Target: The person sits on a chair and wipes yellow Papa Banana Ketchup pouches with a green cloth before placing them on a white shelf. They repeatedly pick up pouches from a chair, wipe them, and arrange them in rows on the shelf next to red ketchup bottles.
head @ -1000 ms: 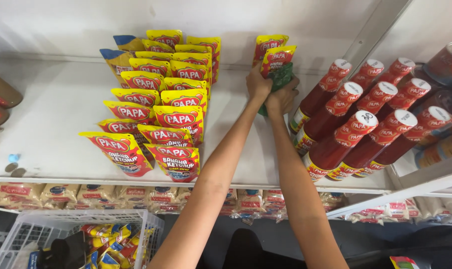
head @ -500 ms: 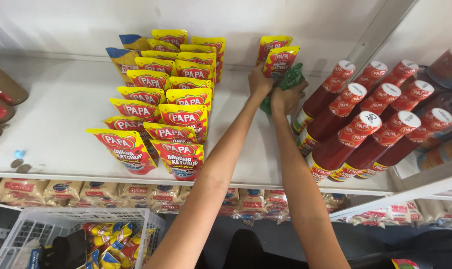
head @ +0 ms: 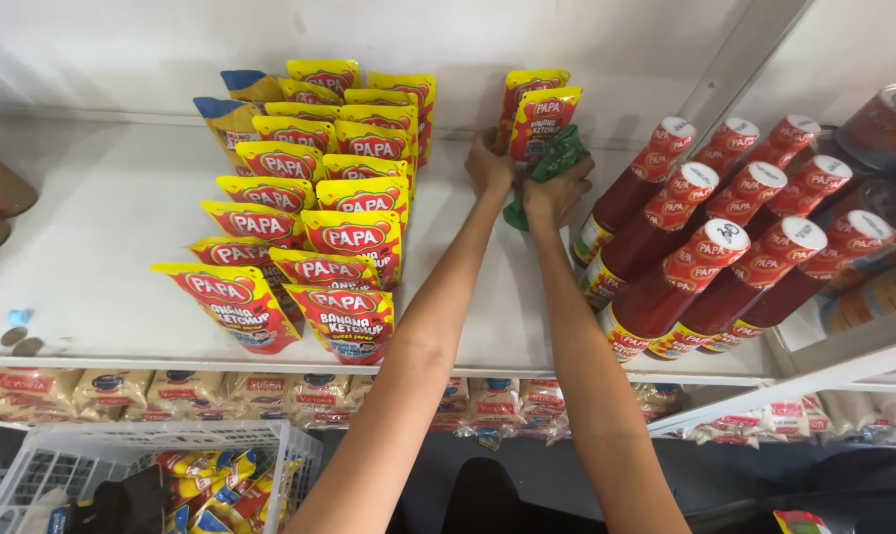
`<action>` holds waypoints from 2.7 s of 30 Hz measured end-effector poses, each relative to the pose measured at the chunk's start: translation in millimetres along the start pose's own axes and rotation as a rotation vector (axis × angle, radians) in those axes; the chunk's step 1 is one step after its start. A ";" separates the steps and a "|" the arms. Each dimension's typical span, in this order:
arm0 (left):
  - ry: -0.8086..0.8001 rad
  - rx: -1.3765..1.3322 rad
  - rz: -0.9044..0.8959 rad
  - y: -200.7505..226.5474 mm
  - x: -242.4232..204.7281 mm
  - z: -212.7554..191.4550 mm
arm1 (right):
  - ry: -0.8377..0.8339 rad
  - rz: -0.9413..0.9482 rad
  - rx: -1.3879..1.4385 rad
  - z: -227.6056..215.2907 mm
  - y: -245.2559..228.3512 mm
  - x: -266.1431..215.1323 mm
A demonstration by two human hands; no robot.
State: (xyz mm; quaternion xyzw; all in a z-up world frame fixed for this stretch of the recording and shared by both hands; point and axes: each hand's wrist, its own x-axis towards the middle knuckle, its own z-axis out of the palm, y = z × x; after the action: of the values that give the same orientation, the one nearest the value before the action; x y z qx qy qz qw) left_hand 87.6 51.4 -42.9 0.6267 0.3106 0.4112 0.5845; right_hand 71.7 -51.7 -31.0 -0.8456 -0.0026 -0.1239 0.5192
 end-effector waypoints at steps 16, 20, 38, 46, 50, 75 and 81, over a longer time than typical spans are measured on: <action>-0.004 0.067 -0.021 -26.7 22.8 14.6 | 0.000 -0.101 -0.170 -9.2 -7.5 -11.1; 0.169 -0.014 -0.028 -9.1 -2.5 5.9 | -0.029 -0.100 -0.212 7.5 12.5 6.0; -0.114 0.255 0.114 10.7 -38.0 -21.0 | -0.078 -0.077 -0.097 -23.8 -16.9 -28.7; -0.127 0.315 0.158 18.8 -47.3 -43.9 | -0.053 -0.168 -0.259 -8.3 -1.3 -14.8; -0.138 0.347 0.143 26.4 -45.3 -47.7 | -0.028 -0.170 -0.266 2.2 14.2 0.3; -0.463 -0.317 0.123 135.7 -239.3 -173.2 | -0.212 -0.531 0.850 -165.3 -18.5 -226.0; -0.930 -0.249 0.062 185.8 -399.9 -225.0 | 0.003 -0.147 1.004 -258.4 93.5 -330.5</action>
State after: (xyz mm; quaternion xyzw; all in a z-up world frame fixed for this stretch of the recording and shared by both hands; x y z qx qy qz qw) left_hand -314.5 -212.2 75.0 0.6785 -0.0543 0.1387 0.7194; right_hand -289.7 -280.8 -72.0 -0.4889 -0.1205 -0.1446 0.8518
